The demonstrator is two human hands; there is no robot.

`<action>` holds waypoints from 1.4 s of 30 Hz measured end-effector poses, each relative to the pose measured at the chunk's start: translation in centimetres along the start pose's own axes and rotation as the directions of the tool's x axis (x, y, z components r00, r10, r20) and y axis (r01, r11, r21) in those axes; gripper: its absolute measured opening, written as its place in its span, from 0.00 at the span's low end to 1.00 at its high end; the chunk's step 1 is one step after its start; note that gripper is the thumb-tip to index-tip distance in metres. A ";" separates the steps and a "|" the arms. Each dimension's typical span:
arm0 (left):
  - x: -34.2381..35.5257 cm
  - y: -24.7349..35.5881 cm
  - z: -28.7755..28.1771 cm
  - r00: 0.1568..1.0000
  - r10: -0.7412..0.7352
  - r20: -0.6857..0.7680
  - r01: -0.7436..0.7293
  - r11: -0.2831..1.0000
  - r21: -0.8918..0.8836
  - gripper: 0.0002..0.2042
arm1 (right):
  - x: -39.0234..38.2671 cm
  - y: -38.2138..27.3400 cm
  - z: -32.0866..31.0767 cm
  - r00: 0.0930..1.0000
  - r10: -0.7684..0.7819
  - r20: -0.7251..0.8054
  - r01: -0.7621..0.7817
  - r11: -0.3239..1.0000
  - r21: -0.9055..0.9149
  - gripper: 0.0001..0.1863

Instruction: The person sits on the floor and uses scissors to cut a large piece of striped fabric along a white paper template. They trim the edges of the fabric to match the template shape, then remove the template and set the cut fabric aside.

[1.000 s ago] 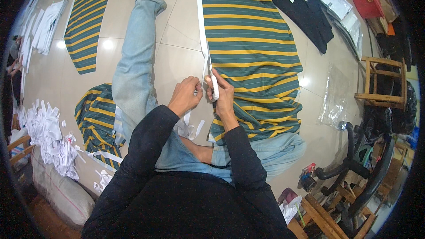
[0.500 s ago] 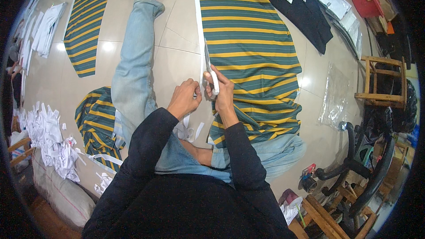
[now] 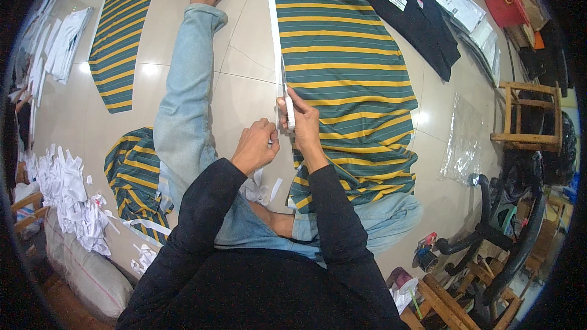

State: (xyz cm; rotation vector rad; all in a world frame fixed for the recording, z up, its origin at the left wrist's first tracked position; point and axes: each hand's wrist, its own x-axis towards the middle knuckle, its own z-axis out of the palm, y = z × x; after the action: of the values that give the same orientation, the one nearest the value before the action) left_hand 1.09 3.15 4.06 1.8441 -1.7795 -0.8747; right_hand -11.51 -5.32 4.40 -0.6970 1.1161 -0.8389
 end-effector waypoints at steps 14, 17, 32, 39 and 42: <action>0.1 -0.1 0.2 0.999 -0.020 0.027 0.020 1.000 0.012 0.05 | 4.1 -1.4 0.9 1.000 -0.015 -0.011 0.015 1.000 0.027 0.30; 0.1 -0.1 0.1 0.999 -0.012 0.033 0.012 1.000 0.010 0.05 | 4.2 -1.2 1.0 1.000 -0.017 -0.006 0.017 1.000 -0.005 0.30; 0.2 0.0 0.1 0.998 -0.007 0.057 0.006 1.000 0.027 0.05 | 7.4 -3.4 2.3 0.999 -0.031 -0.016 0.032 0.994 0.106 0.29; 0.2 0.1 -0.2 0.999 0.003 0.041 -0.004 0.999 0.032 0.05 | 7.8 -3.4 3.0 0.999 -0.048 -0.004 0.048 0.998 0.027 0.30; 0.2 0.2 -0.2 0.999 0.004 0.040 -0.006 0.999 0.047 0.05 | 8.1 -3.5 2.9 0.999 -0.045 -0.004 0.045 0.998 0.033 0.28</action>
State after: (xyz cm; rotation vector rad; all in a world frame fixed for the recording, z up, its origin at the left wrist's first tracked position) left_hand 1.10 2.95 4.25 1.8632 -1.8434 -0.8807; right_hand -7.85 -13.86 4.30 -0.6957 1.0901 -0.8952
